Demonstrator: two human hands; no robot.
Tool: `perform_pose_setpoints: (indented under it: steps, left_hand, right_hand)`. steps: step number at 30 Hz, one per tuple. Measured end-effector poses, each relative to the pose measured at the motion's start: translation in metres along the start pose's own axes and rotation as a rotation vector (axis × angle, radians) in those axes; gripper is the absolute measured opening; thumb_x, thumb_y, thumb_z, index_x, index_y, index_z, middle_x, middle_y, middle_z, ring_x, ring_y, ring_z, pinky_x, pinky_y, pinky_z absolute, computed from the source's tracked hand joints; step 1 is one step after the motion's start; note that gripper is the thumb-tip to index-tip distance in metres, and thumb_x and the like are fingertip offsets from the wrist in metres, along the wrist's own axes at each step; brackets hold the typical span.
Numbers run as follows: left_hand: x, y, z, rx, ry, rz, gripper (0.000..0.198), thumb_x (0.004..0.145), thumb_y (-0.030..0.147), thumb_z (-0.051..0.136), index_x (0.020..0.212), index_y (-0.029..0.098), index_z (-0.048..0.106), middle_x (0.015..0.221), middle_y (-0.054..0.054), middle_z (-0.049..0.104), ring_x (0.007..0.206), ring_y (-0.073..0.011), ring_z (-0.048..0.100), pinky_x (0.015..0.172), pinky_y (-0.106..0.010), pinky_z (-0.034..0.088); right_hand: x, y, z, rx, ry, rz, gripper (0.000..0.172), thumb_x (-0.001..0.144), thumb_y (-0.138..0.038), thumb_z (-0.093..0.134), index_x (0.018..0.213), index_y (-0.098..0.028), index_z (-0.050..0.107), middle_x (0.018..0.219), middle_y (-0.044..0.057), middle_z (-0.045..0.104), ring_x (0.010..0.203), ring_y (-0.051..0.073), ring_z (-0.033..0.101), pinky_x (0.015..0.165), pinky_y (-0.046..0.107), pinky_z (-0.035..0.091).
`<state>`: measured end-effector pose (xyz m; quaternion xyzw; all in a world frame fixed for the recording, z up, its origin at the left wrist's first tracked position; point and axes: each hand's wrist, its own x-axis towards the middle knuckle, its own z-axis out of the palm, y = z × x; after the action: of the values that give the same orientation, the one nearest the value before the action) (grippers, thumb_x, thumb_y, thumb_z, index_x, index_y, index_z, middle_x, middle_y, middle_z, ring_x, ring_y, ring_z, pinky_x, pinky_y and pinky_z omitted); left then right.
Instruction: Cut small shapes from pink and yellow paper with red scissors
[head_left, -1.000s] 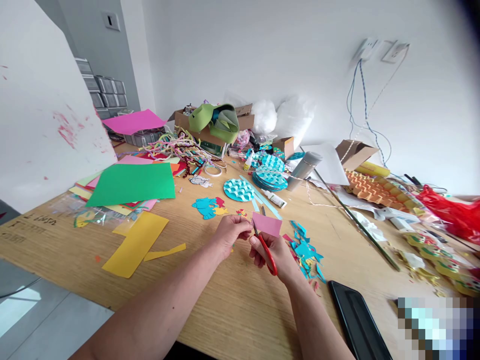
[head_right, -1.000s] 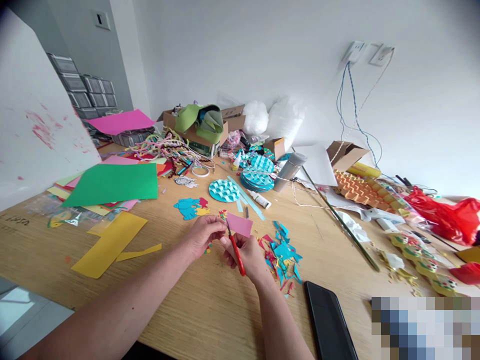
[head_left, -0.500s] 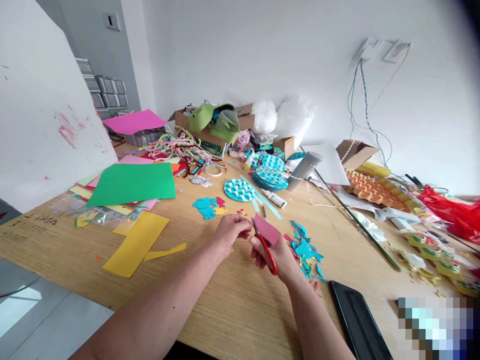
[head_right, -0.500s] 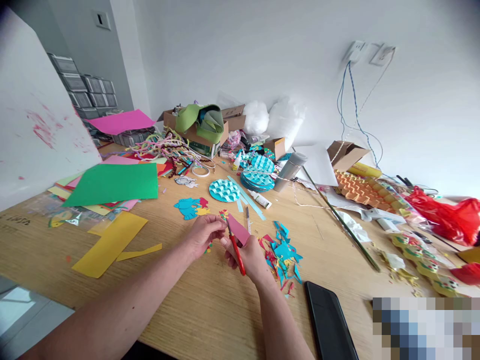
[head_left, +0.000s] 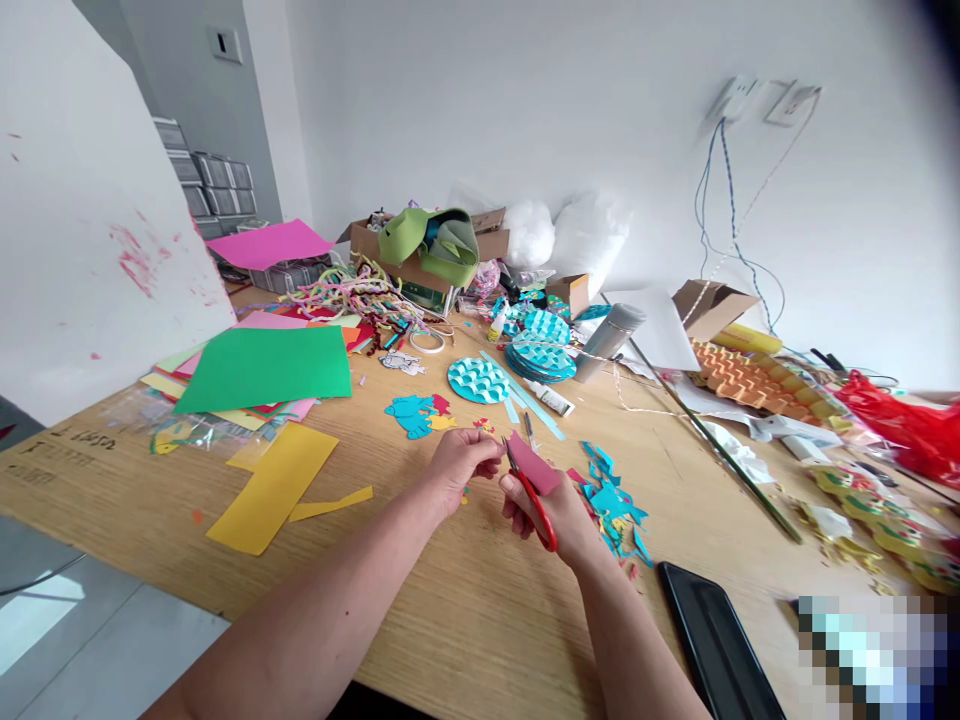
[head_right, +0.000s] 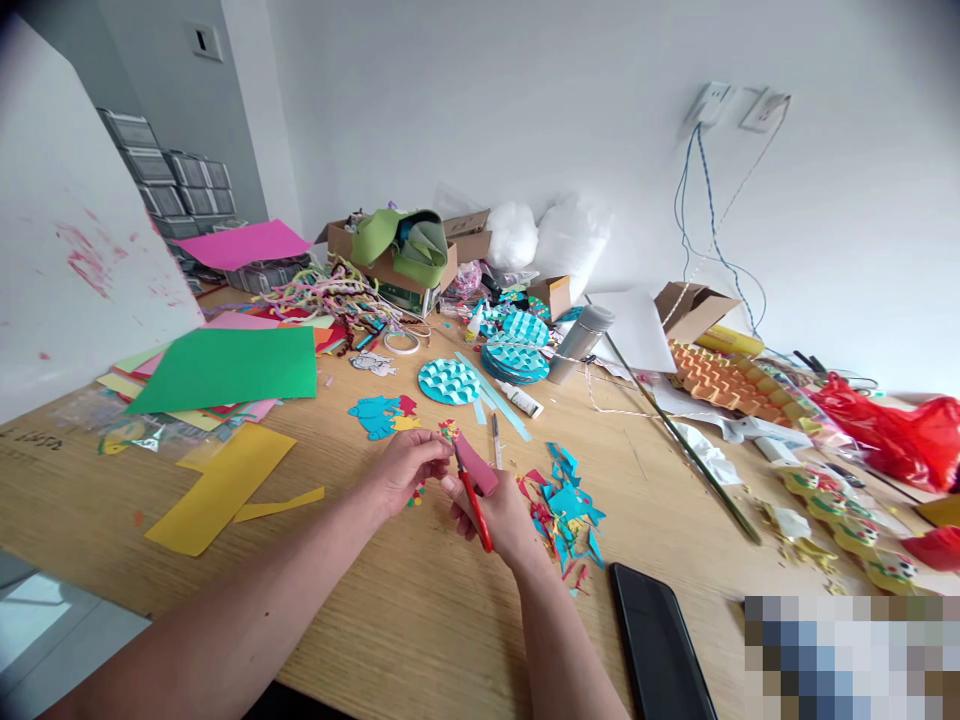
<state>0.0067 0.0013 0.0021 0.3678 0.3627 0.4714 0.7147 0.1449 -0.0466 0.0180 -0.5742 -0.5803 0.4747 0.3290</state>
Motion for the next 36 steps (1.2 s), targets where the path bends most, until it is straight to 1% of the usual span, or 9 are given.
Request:
perform_pose_setpoints:
  steps: [4, 10, 15, 19, 25, 28, 31, 36]
  left_hand:
    - [-0.0004, 0.0001, -0.0002, -0.013, -0.033, -0.022, 0.017, 0.052, 0.026, 0.070, 0.059, 0.014, 0.060, 0.057, 0.001, 0.055, 0.053, -0.0097, 0.049, 0.056, -0.026, 0.039]
    - [-0.0003, -0.0007, 0.0006, -0.021, -0.015, -0.003, 0.017, 0.052, 0.026, 0.071, 0.059, 0.013, 0.061, 0.057, 0.001, 0.056, 0.052, -0.0090, 0.048, 0.055, -0.025, 0.037]
    - [-0.0008, 0.0002, 0.0002, 0.012, -0.001, -0.008, 0.016, 0.052, 0.026, 0.069, 0.058, 0.014, 0.060, 0.055, 0.001, 0.055, 0.053, -0.0093, 0.049, 0.058, -0.026, 0.039]
    - [-0.0018, 0.0024, 0.0003, 0.035, 0.005, -0.007, 0.015, 0.052, 0.025, 0.068, 0.057, 0.014, 0.060, 0.056, 0.001, 0.055, 0.053, -0.0091, 0.049, 0.059, -0.026, 0.039]
    - [-0.0020, 0.0022, 0.0012, -0.001, -0.004, -0.007, 0.014, 0.052, 0.024, 0.068, 0.057, 0.014, 0.060, 0.055, 0.001, 0.055, 0.052, -0.0088, 0.049, 0.058, -0.025, 0.039]
    - [-0.0017, 0.0015, 0.0013, -0.027, -0.008, 0.000, 0.013, 0.052, 0.024, 0.068, 0.056, 0.014, 0.059, 0.055, 0.002, 0.055, 0.052, -0.0086, 0.048, 0.057, -0.025, 0.038]
    - [-0.0004, 0.0019, 0.0005, -0.044, 0.045, 0.015, 0.014, 0.053, 0.025, 0.069, 0.056, 0.015, 0.059, 0.053, 0.002, 0.054, 0.051, -0.0085, 0.047, 0.056, -0.024, 0.037]
    - [0.0063, 0.0041, -0.0032, -0.067, 0.228, 0.082, 0.014, 0.053, 0.025, 0.068, 0.054, 0.017, 0.056, 0.053, 0.002, 0.055, 0.053, -0.0093, 0.049, 0.057, -0.024, 0.038]
  right_hand:
    - [0.0011, 0.0025, -0.0001, 0.018, 0.004, 0.000, 0.050, 0.068, -0.065, 0.067, 0.064, -0.016, 0.057, 0.051, 0.001, 0.060, 0.036, 0.011, 0.054, 0.033, 0.020, 0.042]
    - [0.0000, 0.0033, -0.0010, 0.005, 0.005, -0.018, 0.049, 0.068, -0.064, 0.068, 0.060, -0.017, 0.054, 0.049, 0.000, 0.059, 0.037, 0.011, 0.056, 0.034, 0.020, 0.043]
    - [-0.0005, 0.0016, -0.0020, -0.009, -0.022, -0.023, 0.048, 0.070, -0.063, 0.067, 0.059, -0.018, 0.056, 0.046, -0.001, 0.058, 0.037, 0.011, 0.055, 0.035, 0.021, 0.044]
    - [-0.0004, 0.0018, -0.0022, -0.002, -0.015, -0.020, 0.048, 0.069, -0.063, 0.069, 0.058, -0.017, 0.056, 0.048, 0.000, 0.059, 0.037, 0.011, 0.055, 0.034, 0.020, 0.043]
    - [0.0001, 0.0024, -0.0018, 0.009, -0.017, -0.022, 0.051, 0.069, -0.066, 0.066, 0.057, -0.016, 0.056, 0.047, 0.000, 0.058, 0.036, 0.010, 0.054, 0.034, 0.019, 0.042]
    - [0.0007, 0.0035, -0.0015, 0.025, -0.031, -0.023, 0.050, 0.069, -0.065, 0.066, 0.060, -0.016, 0.058, 0.050, 0.000, 0.060, 0.038, 0.010, 0.055, 0.036, 0.020, 0.043]
    - [0.0010, 0.0048, -0.0022, 0.022, -0.089, -0.010, 0.050, 0.071, -0.064, 0.065, 0.061, -0.015, 0.060, 0.051, 0.002, 0.062, 0.041, 0.011, 0.057, 0.041, 0.021, 0.045]
    - [-0.0021, 0.0014, -0.0079, -0.028, -0.190, 0.085, 0.052, 0.072, -0.065, 0.063, 0.060, -0.015, 0.058, 0.048, 0.002, 0.061, 0.040, 0.011, 0.056, 0.041, 0.020, 0.043]
